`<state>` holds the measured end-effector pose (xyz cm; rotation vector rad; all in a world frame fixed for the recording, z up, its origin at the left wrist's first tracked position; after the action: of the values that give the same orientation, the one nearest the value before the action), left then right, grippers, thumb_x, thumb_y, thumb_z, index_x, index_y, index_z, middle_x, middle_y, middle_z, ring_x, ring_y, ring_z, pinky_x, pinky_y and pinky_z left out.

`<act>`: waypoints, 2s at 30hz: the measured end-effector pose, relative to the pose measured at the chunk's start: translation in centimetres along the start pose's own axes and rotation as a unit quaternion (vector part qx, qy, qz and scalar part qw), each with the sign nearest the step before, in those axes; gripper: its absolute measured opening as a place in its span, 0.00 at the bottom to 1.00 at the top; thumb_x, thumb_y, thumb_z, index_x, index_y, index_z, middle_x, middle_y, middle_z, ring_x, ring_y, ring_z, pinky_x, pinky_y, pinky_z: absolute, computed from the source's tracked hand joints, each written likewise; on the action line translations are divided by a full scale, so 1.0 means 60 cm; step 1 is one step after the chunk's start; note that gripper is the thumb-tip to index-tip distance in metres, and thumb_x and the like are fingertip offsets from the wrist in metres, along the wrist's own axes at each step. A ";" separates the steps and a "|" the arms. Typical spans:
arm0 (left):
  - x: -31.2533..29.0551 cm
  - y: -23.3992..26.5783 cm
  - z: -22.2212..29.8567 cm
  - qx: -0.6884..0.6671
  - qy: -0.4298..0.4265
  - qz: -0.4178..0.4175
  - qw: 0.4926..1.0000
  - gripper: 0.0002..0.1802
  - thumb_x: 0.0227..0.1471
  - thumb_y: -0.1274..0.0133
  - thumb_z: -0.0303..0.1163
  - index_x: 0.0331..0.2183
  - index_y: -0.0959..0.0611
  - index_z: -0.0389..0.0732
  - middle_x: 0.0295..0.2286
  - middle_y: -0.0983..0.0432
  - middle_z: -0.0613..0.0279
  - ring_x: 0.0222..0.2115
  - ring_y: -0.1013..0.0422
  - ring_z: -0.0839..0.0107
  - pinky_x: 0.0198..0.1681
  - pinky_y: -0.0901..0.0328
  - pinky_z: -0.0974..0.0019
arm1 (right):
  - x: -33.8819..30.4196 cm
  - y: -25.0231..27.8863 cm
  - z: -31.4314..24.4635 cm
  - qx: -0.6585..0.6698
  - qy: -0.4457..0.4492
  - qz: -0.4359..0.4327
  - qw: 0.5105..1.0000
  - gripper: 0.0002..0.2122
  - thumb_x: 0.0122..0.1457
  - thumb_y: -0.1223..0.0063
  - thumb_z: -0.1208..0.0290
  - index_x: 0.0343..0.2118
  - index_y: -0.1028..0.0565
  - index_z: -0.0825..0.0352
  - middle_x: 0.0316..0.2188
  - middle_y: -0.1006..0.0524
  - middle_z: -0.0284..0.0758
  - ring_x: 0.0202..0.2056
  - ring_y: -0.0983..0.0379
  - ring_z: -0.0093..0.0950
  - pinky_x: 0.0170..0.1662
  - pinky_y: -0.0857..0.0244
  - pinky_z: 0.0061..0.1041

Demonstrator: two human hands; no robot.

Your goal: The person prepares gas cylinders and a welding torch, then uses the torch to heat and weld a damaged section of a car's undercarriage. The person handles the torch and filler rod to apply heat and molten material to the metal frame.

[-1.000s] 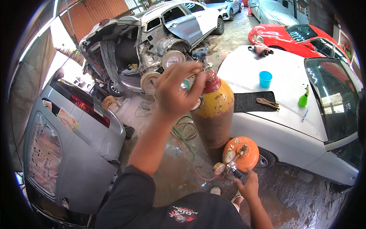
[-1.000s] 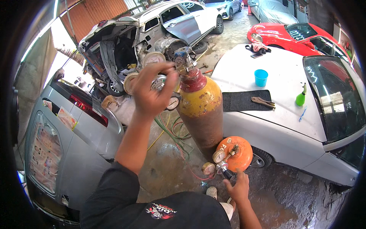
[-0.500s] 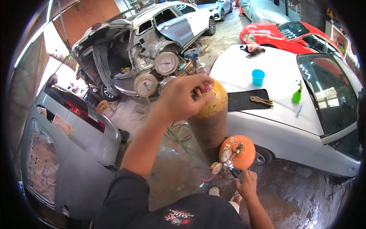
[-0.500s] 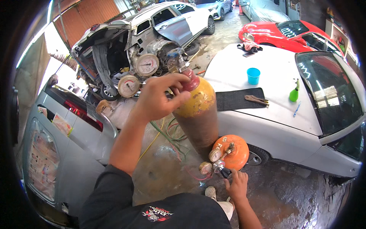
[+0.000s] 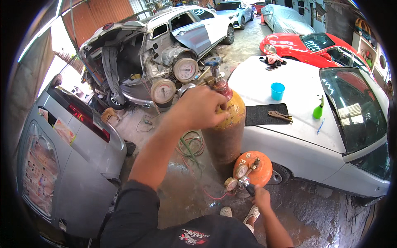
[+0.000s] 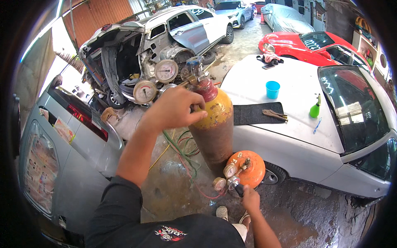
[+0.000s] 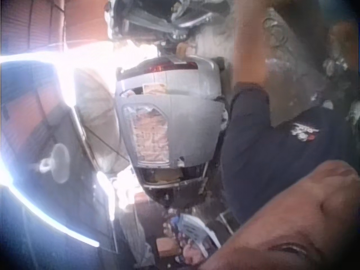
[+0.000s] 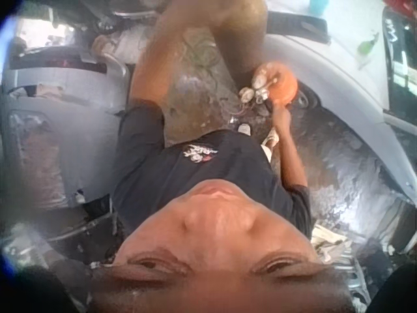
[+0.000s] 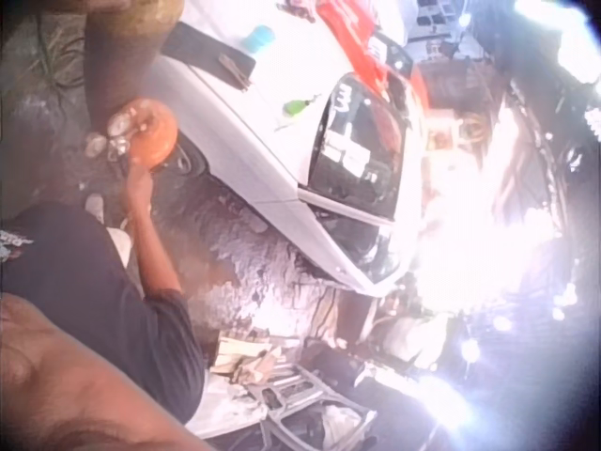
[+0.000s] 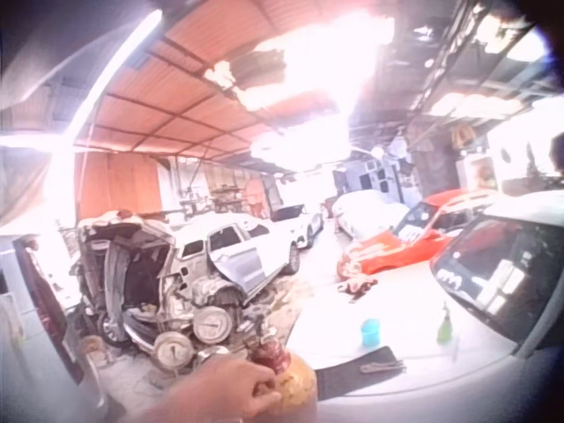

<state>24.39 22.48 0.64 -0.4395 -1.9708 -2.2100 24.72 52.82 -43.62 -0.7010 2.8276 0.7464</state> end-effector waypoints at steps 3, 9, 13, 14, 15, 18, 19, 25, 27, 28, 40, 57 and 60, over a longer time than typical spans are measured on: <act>0.023 -0.007 0.000 0.061 0.000 -0.189 0.980 0.18 0.48 0.32 0.46 0.35 0.11 0.42 0.28 0.15 0.56 0.31 0.18 0.55 0.39 0.25 0.59 | 0.001 -0.046 0.081 0.346 -0.334 -0.191 0.856 0.29 0.74 0.57 0.45 0.42 0.24 0.76 0.17 0.26 0.38 0.16 0.28 0.35 0.34 0.27 0.46; -0.075 -0.001 0.010 -0.123 0.006 0.339 0.933 0.22 0.50 0.33 0.36 0.45 0.16 0.36 0.36 0.16 0.50 0.38 0.18 0.55 0.45 0.25 0.56 | -0.061 0.040 -0.106 -0.190 0.201 0.065 0.959 0.30 0.56 0.32 0.59 0.59 0.28 0.66 0.38 0.21 0.45 0.46 0.26 0.47 0.56 0.34 0.47; -0.117 -0.040 0.035 0.050 -0.072 0.496 0.864 0.29 0.48 0.32 0.31 0.51 0.22 0.34 0.45 0.20 0.46 0.45 0.23 0.49 0.52 0.28 0.53 | -0.072 0.017 -0.131 -0.312 0.313 0.072 0.894 0.32 0.49 0.26 0.60 0.55 0.27 0.69 0.43 0.21 0.44 0.51 0.28 0.44 0.58 0.38 0.48; -0.107 -0.042 0.042 0.067 -0.076 0.503 0.858 0.30 0.47 0.31 0.31 0.52 0.22 0.34 0.46 0.21 0.45 0.46 0.24 0.49 0.52 0.28 0.53 | -0.063 0.013 -0.125 -0.331 0.327 0.083 0.881 0.31 0.53 0.28 0.57 0.53 0.27 0.71 0.40 0.21 0.44 0.47 0.25 0.43 0.55 0.34 0.48; -0.098 -0.031 0.046 0.072 -0.070 0.527 0.844 0.24 0.46 0.30 0.30 0.47 0.17 0.37 0.38 0.18 0.53 0.36 0.22 0.56 0.44 0.26 0.54 | -0.026 0.014 -0.074 -0.194 0.150 0.005 0.970 0.29 0.57 0.33 0.51 0.51 0.26 0.73 0.36 0.21 0.43 0.41 0.24 0.41 0.50 0.31 0.46; -0.071 -0.015 0.030 0.040 -0.045 0.441 0.896 0.16 0.45 0.29 0.28 0.39 0.13 0.41 0.27 0.18 0.63 0.28 0.23 0.63 0.36 0.26 0.54 | -0.002 -0.035 0.038 0.179 -0.252 -0.159 0.938 0.35 0.67 0.48 0.39 0.46 0.25 0.79 0.29 0.21 0.42 0.24 0.24 0.35 0.36 0.28 0.41; -0.063 -0.004 0.025 0.038 -0.049 0.424 0.904 0.10 0.46 0.30 0.32 0.34 0.11 0.45 0.19 0.20 0.69 0.23 0.23 0.65 0.30 0.27 0.55 | -0.002 -0.046 0.046 0.236 -0.282 -0.174 0.913 0.38 0.68 0.53 0.36 0.48 0.27 0.80 0.28 0.20 0.44 0.19 0.27 0.34 0.31 0.29 0.40; 0.036 -0.034 0.008 0.115 -0.007 -0.225 0.968 0.16 0.48 0.34 0.41 0.39 0.11 0.46 0.25 0.17 0.59 0.27 0.19 0.57 0.32 0.27 0.58 | 0.008 -0.012 -0.007 -0.100 0.104 0.045 0.989 0.29 0.68 0.45 0.45 0.50 0.26 0.74 0.28 0.21 0.46 0.31 0.22 0.41 0.41 0.27 0.43; 0.029 -0.014 0.012 0.078 0.012 -0.241 0.967 0.15 0.48 0.33 0.40 0.39 0.11 0.44 0.26 0.16 0.58 0.30 0.19 0.59 0.36 0.26 0.59 | 0.000 -0.015 -0.057 -0.152 0.195 0.063 0.967 0.27 0.69 0.46 0.46 0.47 0.25 0.73 0.27 0.21 0.46 0.31 0.22 0.41 0.40 0.27 0.42; 0.030 -0.018 0.015 0.055 0.013 -0.249 0.967 0.15 0.49 0.33 0.39 0.38 0.11 0.43 0.27 0.16 0.57 0.31 0.18 0.60 0.38 0.25 0.60 | -0.010 -0.007 -0.078 -0.181 0.232 0.079 0.952 0.26 0.69 0.46 0.46 0.46 0.24 0.73 0.26 0.22 0.45 0.31 0.22 0.42 0.40 0.27 0.42; -0.089 -0.019 -0.010 0.041 -0.064 0.456 0.887 0.15 0.48 0.31 0.25 0.41 0.14 0.38 0.30 0.19 0.58 0.30 0.22 0.61 0.36 0.27 0.60 | -0.047 0.028 -0.126 -0.198 0.261 0.071 0.942 0.24 0.62 0.35 0.54 0.51 0.23 0.70 0.39 0.22 0.46 0.43 0.24 0.44 0.49 0.29 0.41; -0.059 -0.013 0.018 -0.077 0.016 0.347 0.935 0.21 0.49 0.30 0.33 0.45 0.14 0.37 0.31 0.16 0.59 0.31 0.19 0.64 0.40 0.25 0.61 | -0.006 0.028 -0.114 -0.208 0.185 0.045 0.959 0.27 0.65 0.41 0.49 0.56 0.26 0.69 0.37 0.19 0.47 0.38 0.22 0.45 0.50 0.28 0.45; -0.095 -0.028 0.025 0.104 -0.066 0.504 0.855 0.21 0.47 0.29 0.29 0.45 0.15 0.36 0.30 0.18 0.59 0.31 0.20 0.63 0.38 0.25 0.64 | -0.040 0.015 -0.158 -0.304 0.358 0.090 0.878 0.28 0.65 0.40 0.47 0.53 0.26 0.71 0.35 0.20 0.46 0.36 0.22 0.44 0.47 0.27 0.45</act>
<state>29.46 23.68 -2.57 -1.2529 -1.4367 -1.2968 26.32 49.80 -34.42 -0.9614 3.3296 1.7852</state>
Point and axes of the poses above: each hand's wrist, its own x-axis towards the middle knuckle, its own y-axis out of the back of the hand, z = x × y, the point moved 7 cm from there along x, towards the middle knuckle
